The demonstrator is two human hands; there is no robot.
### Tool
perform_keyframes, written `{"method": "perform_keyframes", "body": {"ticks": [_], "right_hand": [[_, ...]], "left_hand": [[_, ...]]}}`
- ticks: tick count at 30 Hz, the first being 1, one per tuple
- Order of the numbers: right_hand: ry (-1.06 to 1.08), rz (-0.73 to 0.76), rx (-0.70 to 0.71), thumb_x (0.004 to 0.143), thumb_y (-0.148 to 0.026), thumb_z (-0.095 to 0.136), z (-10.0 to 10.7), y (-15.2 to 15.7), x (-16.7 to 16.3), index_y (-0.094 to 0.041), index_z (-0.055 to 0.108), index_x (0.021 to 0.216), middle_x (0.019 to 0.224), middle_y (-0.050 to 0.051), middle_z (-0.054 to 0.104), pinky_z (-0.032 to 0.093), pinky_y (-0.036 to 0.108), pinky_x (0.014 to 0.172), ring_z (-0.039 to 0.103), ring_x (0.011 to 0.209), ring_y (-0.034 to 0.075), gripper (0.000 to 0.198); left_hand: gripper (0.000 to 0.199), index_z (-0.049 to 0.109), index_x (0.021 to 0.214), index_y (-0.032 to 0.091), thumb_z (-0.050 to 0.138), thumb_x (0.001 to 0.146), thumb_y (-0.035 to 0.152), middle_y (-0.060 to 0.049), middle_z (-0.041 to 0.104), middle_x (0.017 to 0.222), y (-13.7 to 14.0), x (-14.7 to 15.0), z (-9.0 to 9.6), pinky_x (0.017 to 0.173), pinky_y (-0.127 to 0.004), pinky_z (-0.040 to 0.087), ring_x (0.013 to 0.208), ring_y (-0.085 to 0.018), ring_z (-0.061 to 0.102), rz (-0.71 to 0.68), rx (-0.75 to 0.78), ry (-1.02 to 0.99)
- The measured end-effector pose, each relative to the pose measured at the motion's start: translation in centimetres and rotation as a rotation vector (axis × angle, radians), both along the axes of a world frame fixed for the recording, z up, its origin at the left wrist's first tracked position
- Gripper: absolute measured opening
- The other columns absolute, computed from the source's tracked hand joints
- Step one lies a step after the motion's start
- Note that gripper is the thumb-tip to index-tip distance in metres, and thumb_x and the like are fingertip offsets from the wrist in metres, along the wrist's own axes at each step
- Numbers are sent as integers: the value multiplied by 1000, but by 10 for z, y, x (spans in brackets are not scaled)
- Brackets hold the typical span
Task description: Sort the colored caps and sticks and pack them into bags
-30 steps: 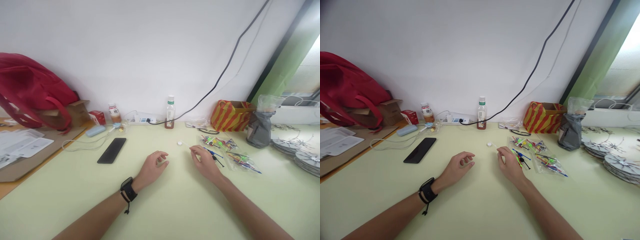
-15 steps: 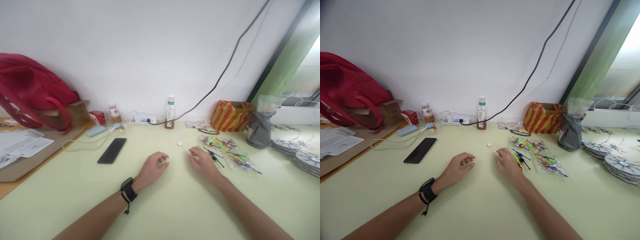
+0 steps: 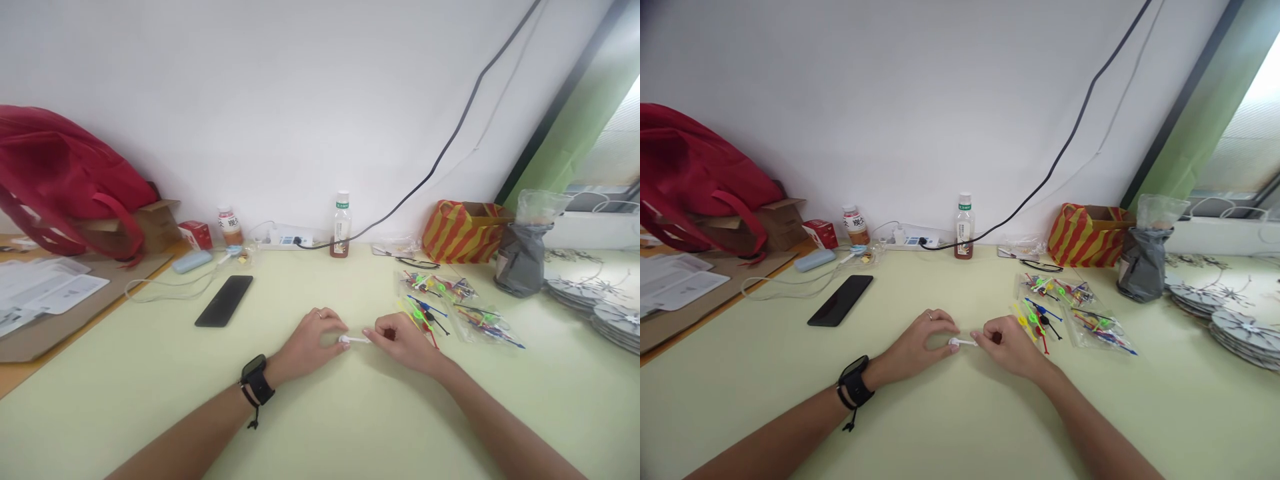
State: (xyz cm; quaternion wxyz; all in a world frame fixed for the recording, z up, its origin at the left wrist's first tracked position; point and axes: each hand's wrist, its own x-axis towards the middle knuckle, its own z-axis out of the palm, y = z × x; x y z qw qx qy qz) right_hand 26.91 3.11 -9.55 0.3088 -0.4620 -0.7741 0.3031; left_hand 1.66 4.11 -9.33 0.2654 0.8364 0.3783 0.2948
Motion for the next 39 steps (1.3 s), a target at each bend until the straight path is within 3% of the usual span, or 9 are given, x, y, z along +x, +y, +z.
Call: {"method": "perform_keyframes", "body": {"ticks": [3, 8, 15, 20, 26, 31, 35, 37, 39], "right_hand": [[94, 0, -45, 89, -43, 65, 2, 0, 1, -20, 45, 57, 54, -5, 39, 27, 24, 49, 34, 53, 10, 43], [302, -25, -130, 86, -43, 70, 13, 0, 3, -20, 54, 62, 56, -3, 50, 33, 25, 51, 42, 54, 11, 38], [670, 17, -222, 85, -45, 78, 22, -14, -19, -22, 51, 80, 77, 1, 66, 49, 29, 63, 60, 66, 14, 35], [597, 4, -191, 86, -51, 75, 16, -16, -27, -22, 55, 87, 80, 0, 63, 51, 31, 67, 60, 68, 14, 35], [508, -24, -122, 89, -52, 71, 14, -16, -28, -23, 57, 90, 82, 1, 62, 50, 30, 65, 59, 69, 15, 33], [657, 25, -275, 87, -58, 71, 19, -20, -32, -25, 53, 107, 100, 4, 65, 56, 33, 69, 65, 76, 16, 42], [562, 211, -554, 93, -61, 60, 20, -24, -31, -29, 47, 128, 104, 3, 66, 55, 33, 69, 66, 69, 15, 49], [548, 240, -549, 93, -59, 63, 20, -24, -30, -28, 50, 127, 92, 0, 64, 52, 31, 67, 62, 64, 13, 48], [576, 154, -448, 92, -56, 66, 21, -22, -28, -26, 55, 121, 84, -2, 59, 48, 29, 65, 56, 63, 12, 43]], "left_hand": [[10, 74, 94, 25, 71, 90, 33, -4, 73, 100, 1, 1, 1, 92, -38, 49, 98, -23, 63, -6, -30, -23], [22, 71, 97, 19, 75, 86, 38, -3, 72, 86, 7, 2, -5, 70, -28, 51, 75, -16, 64, 69, -256, -263], [38, 73, 106, 15, 87, 75, 34, -9, 75, 100, 3, 7, -2, 86, -34, 57, 90, -20, 71, -57, -500, -486], [46, 73, 115, 17, 88, 75, 34, -12, 74, 114, -5, 10, 6, 97, -40, 57, 105, -25, 70, -133, -508, -489], [31, 74, 106, 16, 75, 89, 41, -12, 77, 107, -8, 13, 7, 94, -39, 57, 98, -24, 73, -82, -489, -456], [30, 66, 94, 16, 81, 84, 39, -10, 77, 96, -9, 15, 6, 75, -33, 60, 88, -23, 74, -97, -555, -560], [28, 62, 92, 17, 83, 82, 33, -9, 75, 100, -8, 13, 11, 83, -36, 61, 91, -21, 74, -68, -481, -665], [25, 65, 95, 17, 81, 83, 32, -9, 75, 99, -8, 11, 15, 84, -37, 61, 91, -22, 74, -45, -418, -637], [23, 70, 98, 17, 80, 85, 33, -9, 76, 99, -8, 10, 17, 86, -38, 61, 93, -22, 73, -28, -333, -564]]}}
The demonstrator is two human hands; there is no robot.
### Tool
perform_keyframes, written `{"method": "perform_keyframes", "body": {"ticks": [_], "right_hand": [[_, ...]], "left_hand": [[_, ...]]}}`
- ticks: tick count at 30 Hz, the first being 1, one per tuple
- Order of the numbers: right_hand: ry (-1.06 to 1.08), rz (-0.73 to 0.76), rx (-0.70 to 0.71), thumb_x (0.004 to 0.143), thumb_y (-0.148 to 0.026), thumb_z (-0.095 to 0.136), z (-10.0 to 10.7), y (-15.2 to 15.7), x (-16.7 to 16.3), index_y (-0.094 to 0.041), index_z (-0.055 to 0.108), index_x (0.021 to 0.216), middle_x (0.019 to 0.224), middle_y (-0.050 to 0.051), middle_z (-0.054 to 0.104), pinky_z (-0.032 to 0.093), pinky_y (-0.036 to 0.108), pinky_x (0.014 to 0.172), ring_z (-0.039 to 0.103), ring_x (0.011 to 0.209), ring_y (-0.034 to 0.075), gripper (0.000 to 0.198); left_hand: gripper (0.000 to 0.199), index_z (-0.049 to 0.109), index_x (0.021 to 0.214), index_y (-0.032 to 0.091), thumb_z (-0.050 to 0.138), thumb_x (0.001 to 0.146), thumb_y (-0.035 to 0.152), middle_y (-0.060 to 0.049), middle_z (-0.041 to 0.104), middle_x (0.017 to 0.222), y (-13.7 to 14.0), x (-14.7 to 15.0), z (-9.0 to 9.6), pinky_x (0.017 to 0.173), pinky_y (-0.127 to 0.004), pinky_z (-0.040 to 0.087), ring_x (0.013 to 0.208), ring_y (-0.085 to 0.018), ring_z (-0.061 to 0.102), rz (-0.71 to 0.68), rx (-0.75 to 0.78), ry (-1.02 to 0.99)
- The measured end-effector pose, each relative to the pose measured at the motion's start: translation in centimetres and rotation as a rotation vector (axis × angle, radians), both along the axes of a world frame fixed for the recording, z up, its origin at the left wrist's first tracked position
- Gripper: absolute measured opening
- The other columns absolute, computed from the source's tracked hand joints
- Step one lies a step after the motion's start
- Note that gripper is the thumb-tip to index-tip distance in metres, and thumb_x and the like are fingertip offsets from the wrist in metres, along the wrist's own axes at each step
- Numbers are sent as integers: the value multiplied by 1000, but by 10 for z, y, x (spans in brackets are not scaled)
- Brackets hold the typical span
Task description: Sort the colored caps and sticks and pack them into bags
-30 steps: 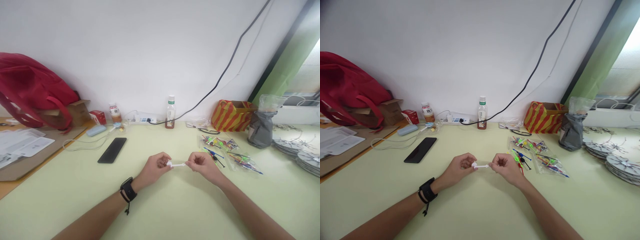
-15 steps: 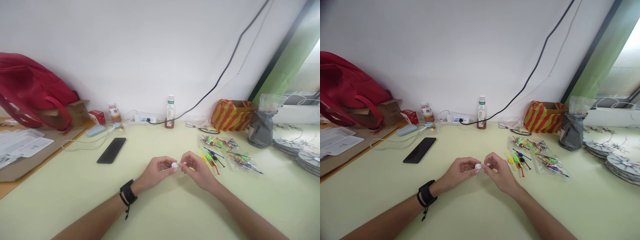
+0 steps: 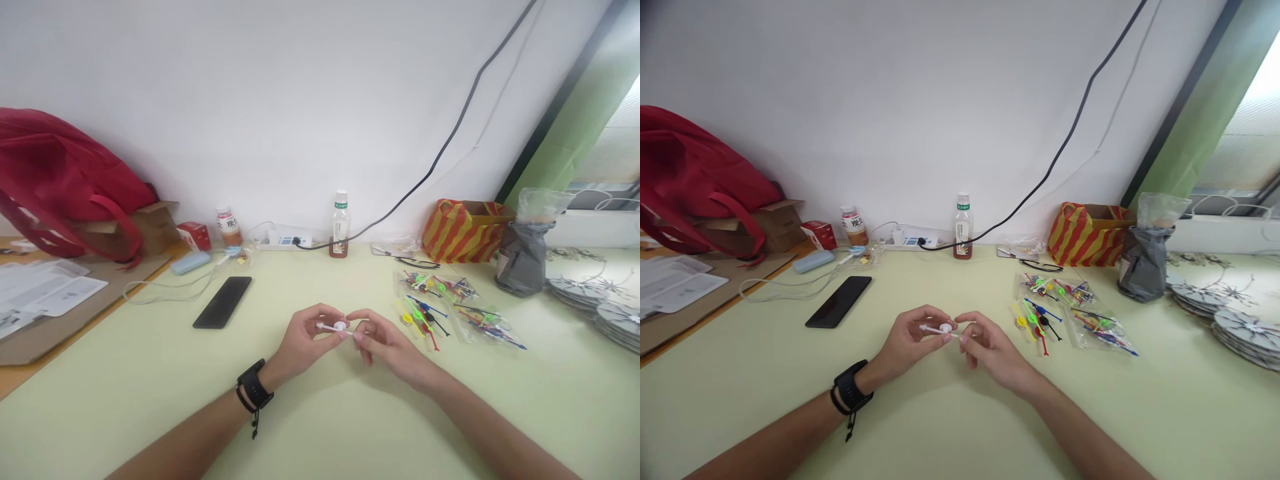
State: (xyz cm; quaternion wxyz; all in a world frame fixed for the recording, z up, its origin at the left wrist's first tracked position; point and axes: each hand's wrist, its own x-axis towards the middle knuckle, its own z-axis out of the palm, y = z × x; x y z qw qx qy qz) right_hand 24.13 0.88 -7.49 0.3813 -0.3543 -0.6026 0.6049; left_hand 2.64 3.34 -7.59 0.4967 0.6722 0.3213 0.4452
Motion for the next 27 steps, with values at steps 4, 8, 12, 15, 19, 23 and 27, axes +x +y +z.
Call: {"method": "perform_keyframes", "body": {"ticks": [4, 8, 12, 15, 19, 23, 27], "right_hand": [[-12, -167, 69, 90, -54, 70, 4, 4, 3, -25, 59, 110, 79, -2, 56, 47, 30, 67, 54, 67, 14, 37], [-28, -174, 96, 90, -54, 69, 4, 5, 3, -24, 59, 107, 79, -2, 57, 46, 30, 65, 55, 67, 15, 36], [-19, -163, 97, 90, -54, 69, 0, 6, 3, -24, 59, 108, 80, -2, 56, 46, 30, 65, 54, 67, 14, 36], [0, -158, 88, 90, -53, 70, -2, 6, 3, -24, 60, 108, 81, -2, 56, 46, 29, 65, 53, 67, 14, 36], [1, -162, 101, 90, -53, 70, 1, 6, 3, -24, 60, 108, 81, -1, 56, 47, 29, 66, 53, 68, 14, 36], [-27, -199, 117, 92, -54, 66, 1, 6, 3, -24, 59, 108, 78, -1, 55, 48, 30, 68, 54, 69, 15, 35], [-31, -233, 156, 94, -51, 63, -2, 8, 5, -26, 53, 123, 83, -1, 58, 51, 32, 72, 60, 71, 16, 39]], "left_hand": [[19, 77, 99, 19, 76, 88, 34, -10, 78, 103, -1, -2, -1, 91, -40, 59, 97, -24, 73, 45, 206, 187], [12, 79, 96, 23, 77, 88, 32, -7, 80, 101, 0, -4, -4, 89, -37, 58, 94, -23, 74, 62, 291, 244], [10, 79, 92, 23, 77, 88, 32, -6, 80, 97, 0, -4, -3, 86, -34, 57, 91, -22, 75, 27, 263, 265], [10, 79, 90, 22, 76, 88, 32, -5, 80, 94, -1, -4, -2, 88, -35, 57, 92, -23, 75, -6, 232, 274], [12, 76, 90, 20, 78, 86, 31, -7, 77, 95, -3, -3, 0, 88, -36, 57, 94, -23, 73, -34, 171, 207], [14, 75, 96, 18, 74, 90, 32, -11, 74, 114, -5, 0, 3, 97, -38, 56, 104, -23, 70, -166, 28, 94], [20, 75, 100, 18, 74, 91, 35, -10, 76, 106, -3, 2, 2, 97, -37, 55, 100, -22, 70, -182, -73, 81]]}}
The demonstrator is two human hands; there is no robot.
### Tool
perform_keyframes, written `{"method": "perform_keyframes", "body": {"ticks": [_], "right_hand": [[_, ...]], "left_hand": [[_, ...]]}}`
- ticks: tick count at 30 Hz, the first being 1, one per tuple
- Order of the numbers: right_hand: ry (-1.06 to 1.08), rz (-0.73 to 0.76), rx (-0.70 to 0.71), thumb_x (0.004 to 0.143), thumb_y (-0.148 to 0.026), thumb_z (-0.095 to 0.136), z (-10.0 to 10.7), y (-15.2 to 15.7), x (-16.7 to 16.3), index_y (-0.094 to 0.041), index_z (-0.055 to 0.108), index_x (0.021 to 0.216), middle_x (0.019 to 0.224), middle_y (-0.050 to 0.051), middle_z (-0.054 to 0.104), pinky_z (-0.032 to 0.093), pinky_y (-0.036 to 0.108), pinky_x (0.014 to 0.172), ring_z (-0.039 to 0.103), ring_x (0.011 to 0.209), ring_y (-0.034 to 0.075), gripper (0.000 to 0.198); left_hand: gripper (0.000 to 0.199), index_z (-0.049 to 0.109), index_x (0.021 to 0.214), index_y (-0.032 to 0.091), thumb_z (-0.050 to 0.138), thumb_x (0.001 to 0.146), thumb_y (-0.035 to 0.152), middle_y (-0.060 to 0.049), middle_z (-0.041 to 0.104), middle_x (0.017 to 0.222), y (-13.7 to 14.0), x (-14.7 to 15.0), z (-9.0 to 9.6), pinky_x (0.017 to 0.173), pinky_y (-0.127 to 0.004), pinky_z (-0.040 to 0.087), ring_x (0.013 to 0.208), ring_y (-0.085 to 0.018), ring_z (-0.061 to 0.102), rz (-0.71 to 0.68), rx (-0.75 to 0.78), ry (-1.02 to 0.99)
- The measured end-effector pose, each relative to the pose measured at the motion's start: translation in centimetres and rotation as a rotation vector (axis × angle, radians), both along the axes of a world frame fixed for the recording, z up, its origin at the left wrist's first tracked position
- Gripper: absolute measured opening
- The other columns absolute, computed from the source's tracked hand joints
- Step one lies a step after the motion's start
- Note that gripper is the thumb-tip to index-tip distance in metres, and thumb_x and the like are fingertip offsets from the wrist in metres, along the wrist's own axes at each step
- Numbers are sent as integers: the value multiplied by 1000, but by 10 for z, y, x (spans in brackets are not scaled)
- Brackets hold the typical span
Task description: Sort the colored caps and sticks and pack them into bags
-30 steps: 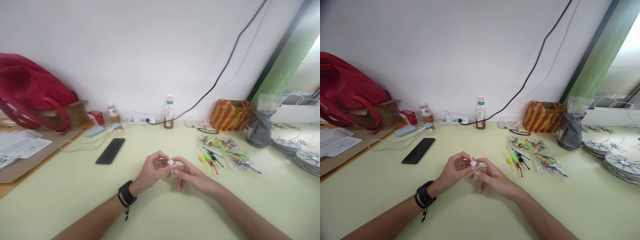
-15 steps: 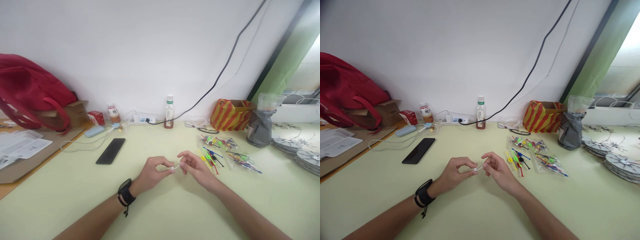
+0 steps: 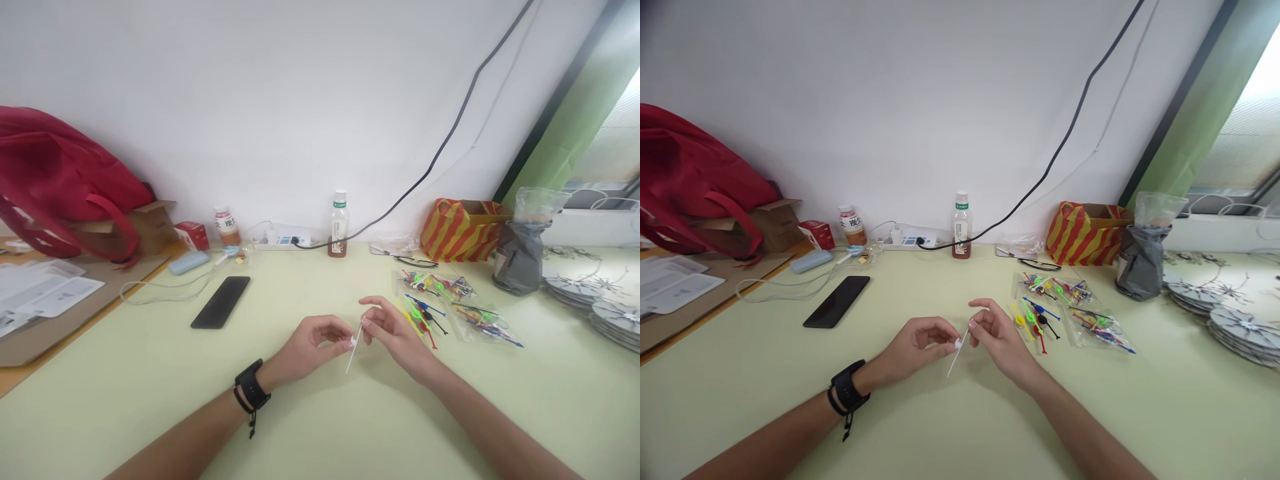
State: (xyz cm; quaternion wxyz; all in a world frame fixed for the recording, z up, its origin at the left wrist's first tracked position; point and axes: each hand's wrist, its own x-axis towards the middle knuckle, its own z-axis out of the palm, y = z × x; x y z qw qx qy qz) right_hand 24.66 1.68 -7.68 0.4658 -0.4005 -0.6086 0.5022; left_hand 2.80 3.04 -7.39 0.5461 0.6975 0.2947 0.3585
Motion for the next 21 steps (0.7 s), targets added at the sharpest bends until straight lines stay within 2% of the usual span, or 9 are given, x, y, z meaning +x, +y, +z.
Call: {"method": "perform_keyframes", "body": {"ticks": [4, 6, 8, 10, 11, 13, 15, 17, 21], "right_hand": [[-165, -138, 241, 99, -44, 57, -5, -2, 6, -26, 57, 129, 87, 1, 58, 50, 31, 69, 57, 70, 16, 35], [-277, -151, 365, 101, -39, 54, -7, -5, 8, -26, 58, 132, 83, 1, 58, 49, 31, 70, 55, 72, 17, 34], [-301, -131, 409, 101, -37, 53, -7, -8, 9, -27, 51, 143, 89, 2, 60, 49, 32, 71, 55, 71, 16, 42], [-289, -82, 367, 102, -39, 53, -6, -10, 9, -26, 55, 135, 97, 3, 60, 49, 31, 70, 54, 71, 15, 36], [-287, -20, 322, 103, -41, 50, -5, -10, 9, -24, 64, 117, 94, 3, 60, 48, 31, 69, 55, 70, 15, 26], [-284, 137, 221, 106, -44, 40, -3, -10, 8, -20, 60, 71, 77, 2, 57, 45, 30, 66, 53, 67, 15, 47], [-273, 225, 162, 107, -46, 36, -1, -9, 7, -19, 44, 55, 64, 1, 49, 41, 30, 65, 48, 62, 14, 60], [-249, 176, 144, 105, -48, 44, 0, -8, 6, -19, 48, 61, 65, -1, 48, 39, 30, 64, 47, 63, 14, 53], [-173, 83, 93, 99, -47, 60, -1, -8, 2, -21, 58, 97, 82, 0, 56, 43, 29, 69, 53, 74, 15, 26]], "left_hand": [[25, 74, 100, 16, 78, 87, 37, -8, 74, 101, 5, -2, -5, 92, -35, 57, 96, -20, 70, 87, -67, -30], [26, 74, 100, 16, 80, 85, 37, -8, 74, 99, 8, -3, -6, 91, -34, 57, 95, -20, 70, 114, -96, -51], [26, 74, 99, 16, 81, 84, 37, -7, 74, 97, 9, -4, -6, 90, -34, 58, 93, -20, 70, 128, -111, -68], [26, 75, 98, 16, 82, 84, 37, -7, 75, 96, 9, -4, -4, 89, -34, 58, 91, -20, 70, 140, -107, -73], [26, 75, 98, 16, 82, 83, 36, -7, 75, 96, 9, -4, -4, 88, -34, 58, 91, -19, 70, 148, -99, -71], [25, 75, 97, 16, 82, 83, 36, -7, 75, 95, 9, -4, -3, 88, -33, 58, 90, -19, 70, 163, -80, -63], [25, 75, 97, 16, 82, 84, 36, -7, 75, 95, 9, -4, -2, 87, -33, 58, 90, -19, 70, 170, -67, -58], [24, 75, 97, 16, 81, 84, 36, -6, 75, 95, 9, -4, -3, 88, -32, 58, 90, -18, 70, 168, -57, -58], [22, 75, 97, 16, 80, 85, 34, -6, 74, 96, 9, -4, -6, 88, -32, 57, 91, -18, 69, 154, -42, -51]]}}
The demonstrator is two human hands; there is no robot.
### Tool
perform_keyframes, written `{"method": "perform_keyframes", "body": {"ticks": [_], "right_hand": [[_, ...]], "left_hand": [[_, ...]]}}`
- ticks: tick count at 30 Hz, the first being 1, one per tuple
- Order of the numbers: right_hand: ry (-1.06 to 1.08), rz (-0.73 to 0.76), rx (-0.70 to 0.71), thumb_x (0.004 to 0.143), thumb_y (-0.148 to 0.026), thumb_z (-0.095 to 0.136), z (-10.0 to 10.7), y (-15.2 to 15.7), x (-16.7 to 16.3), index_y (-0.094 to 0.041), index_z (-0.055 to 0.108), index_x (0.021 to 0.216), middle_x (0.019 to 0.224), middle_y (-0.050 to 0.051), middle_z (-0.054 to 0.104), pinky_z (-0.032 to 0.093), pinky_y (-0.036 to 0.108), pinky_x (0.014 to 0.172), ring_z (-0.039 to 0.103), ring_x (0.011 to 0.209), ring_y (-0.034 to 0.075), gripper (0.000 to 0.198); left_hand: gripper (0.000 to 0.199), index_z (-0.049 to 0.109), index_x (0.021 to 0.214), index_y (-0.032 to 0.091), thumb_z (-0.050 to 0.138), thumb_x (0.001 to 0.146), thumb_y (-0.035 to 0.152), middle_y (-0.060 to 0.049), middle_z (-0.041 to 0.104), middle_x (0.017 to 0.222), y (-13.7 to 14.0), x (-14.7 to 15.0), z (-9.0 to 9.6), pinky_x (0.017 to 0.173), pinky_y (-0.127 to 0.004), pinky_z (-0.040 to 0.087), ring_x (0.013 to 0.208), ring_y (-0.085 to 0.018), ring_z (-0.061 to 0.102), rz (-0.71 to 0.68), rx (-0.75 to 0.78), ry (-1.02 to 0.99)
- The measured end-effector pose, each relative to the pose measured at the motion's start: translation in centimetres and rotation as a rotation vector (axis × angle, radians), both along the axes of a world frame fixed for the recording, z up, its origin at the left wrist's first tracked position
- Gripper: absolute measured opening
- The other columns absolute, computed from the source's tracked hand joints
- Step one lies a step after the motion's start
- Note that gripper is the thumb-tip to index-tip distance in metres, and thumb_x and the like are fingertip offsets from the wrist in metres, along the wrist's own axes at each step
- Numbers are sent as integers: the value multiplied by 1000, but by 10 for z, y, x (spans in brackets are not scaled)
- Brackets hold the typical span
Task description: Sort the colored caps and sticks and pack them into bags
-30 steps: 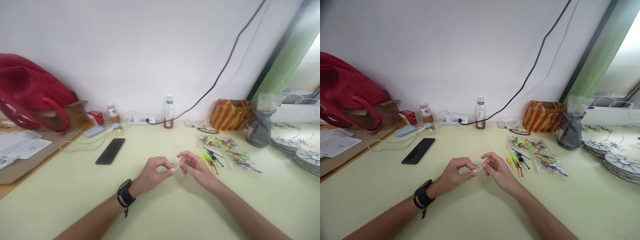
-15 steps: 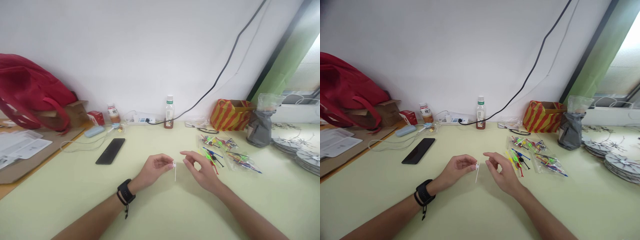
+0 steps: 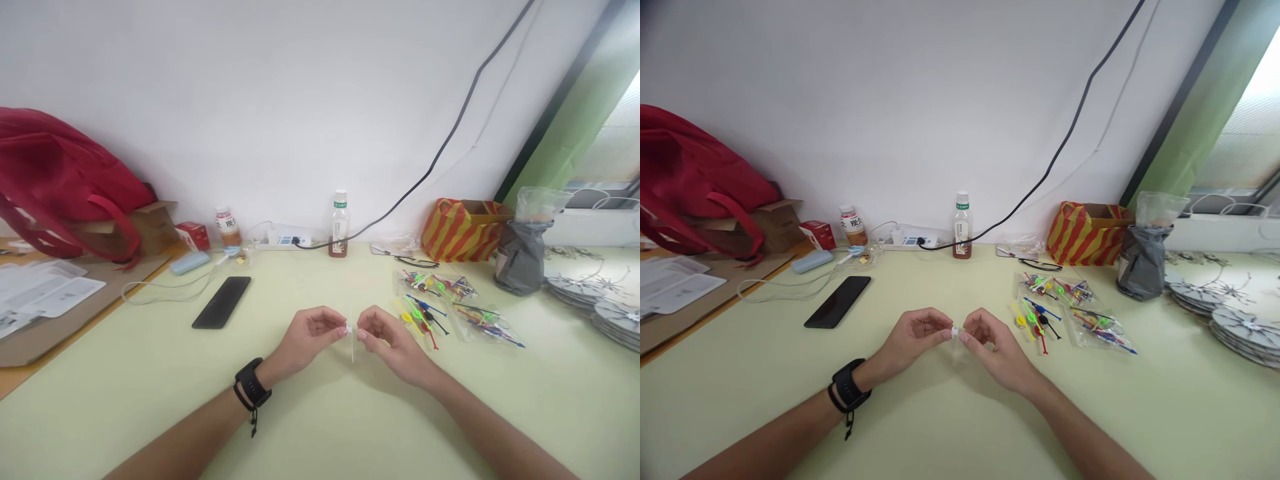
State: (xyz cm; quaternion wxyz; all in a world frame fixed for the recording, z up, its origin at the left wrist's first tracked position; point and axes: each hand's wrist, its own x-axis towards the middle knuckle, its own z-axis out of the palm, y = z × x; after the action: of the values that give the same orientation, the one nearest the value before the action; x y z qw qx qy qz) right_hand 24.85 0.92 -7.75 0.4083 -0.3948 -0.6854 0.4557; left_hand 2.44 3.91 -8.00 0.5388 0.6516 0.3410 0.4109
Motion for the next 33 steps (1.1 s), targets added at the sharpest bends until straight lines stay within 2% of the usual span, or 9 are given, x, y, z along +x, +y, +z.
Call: {"method": "perform_keyframes", "body": {"ticks": [6, 10, 13, 16, 18, 20, 23, 26, 33], "right_hand": [[-30, 17, -17, 99, -46, 58, -4, -1, -6, -20, 59, 93, 78, -1, 56, 43, 28, 68, 53, 73, 15, 27], [-129, -12, 62, 100, -44, 53, -4, 2, -5, -21, 60, 92, 78, 0, 60, 45, 28, 66, 56, 73, 16, 25], [-360, -210, 238, 100, -42, 51, -8, 12, 11, -22, 59, 90, 82, 3, 64, 48, 33, 74, 60, 78, 20, 24], [-691, -526, 415, 98, -43, 52, -16, 25, 40, -21, 62, 101, 102, 10, 68, 46, 44, 94, 62, 101, 28, 25], [-888, -668, 392, 99, -47, 48, -22, 31, 61, -19, 62, 117, 117, 16, 66, 44, 47, 98, 58, 115, 35, 37], [-1054, -727, 274, 99, -53, 45, -28, 33, 76, -17, 56, 133, 123, 19, 64, 45, 50, 97, 56, 118, 39, 51], [-1184, -659, 124, 99, -53, 44, -31, 31, 84, -19, 51, 143, 122, 18, 65, 47, 49, 93, 57, 118, 38, 56], [-1170, -548, 90, 100, -43, 46, -28, 29, 78, -21, 55, 140, 121, 15, 66, 49, 44, 89, 58, 118, 35, 47], [-729, -199, 240, 98, -33, 54, -24, 23, 44, -27, 56, 141, 118, 11, 64, 50, 43, 99, 60, 114, 28, 44]], "left_hand": [[21, 73, 98, 16, 78, 87, 33, -8, 74, 97, -3, 1, -3, 88, -33, 57, 92, -19, 70, -53, -8, 5], [20, 70, 92, 16, 80, 86, 32, -7, 73, 95, -2, 1, -5, 88, -34, 58, 90, -19, 70, -53, -4, 10], [23, 62, 85, 16, 81, 83, 30, -6, 71, 97, 1, -2, -7, 86, -33, 58, 88, -18, 70, -20, 9, 13], [32, 60, 108, 21, 79, 83, 27, -3, 66, 100, 5, -6, -10, 85, -34, 60, 87, -17, 72, 21, 27, 35], [51, 54, 130, 25, 77, 85, 25, -2, 64, 101, 8, -8, -13, 87, -35, 60, 86, -17, 72, 26, 75, 95], [53, 55, 136, 26, 74, 86, 24, -2, 65, 101, 10, -10, -16, 89, -36, 60, 87, -17, 71, 20, 163, 181], [26, 71, 112, 23, 72, 86, 22, -4, 69, 101, 13, -12, -17, 90, -34, 57, 92, -19, 70, 38, 323, 322], [10, 75, 95, 22, 74, 84, 21, -4, 73, 100, 15, -13, -15, 89, -34, 54, 95, -21, 68, 79, 418, 434], [9, 78, 95, 25, 75, 88, 31, -5, 74, 103, 13, -12, -13, 92, -37, 52, 99, -23, 67, 25, 463, 466]]}}
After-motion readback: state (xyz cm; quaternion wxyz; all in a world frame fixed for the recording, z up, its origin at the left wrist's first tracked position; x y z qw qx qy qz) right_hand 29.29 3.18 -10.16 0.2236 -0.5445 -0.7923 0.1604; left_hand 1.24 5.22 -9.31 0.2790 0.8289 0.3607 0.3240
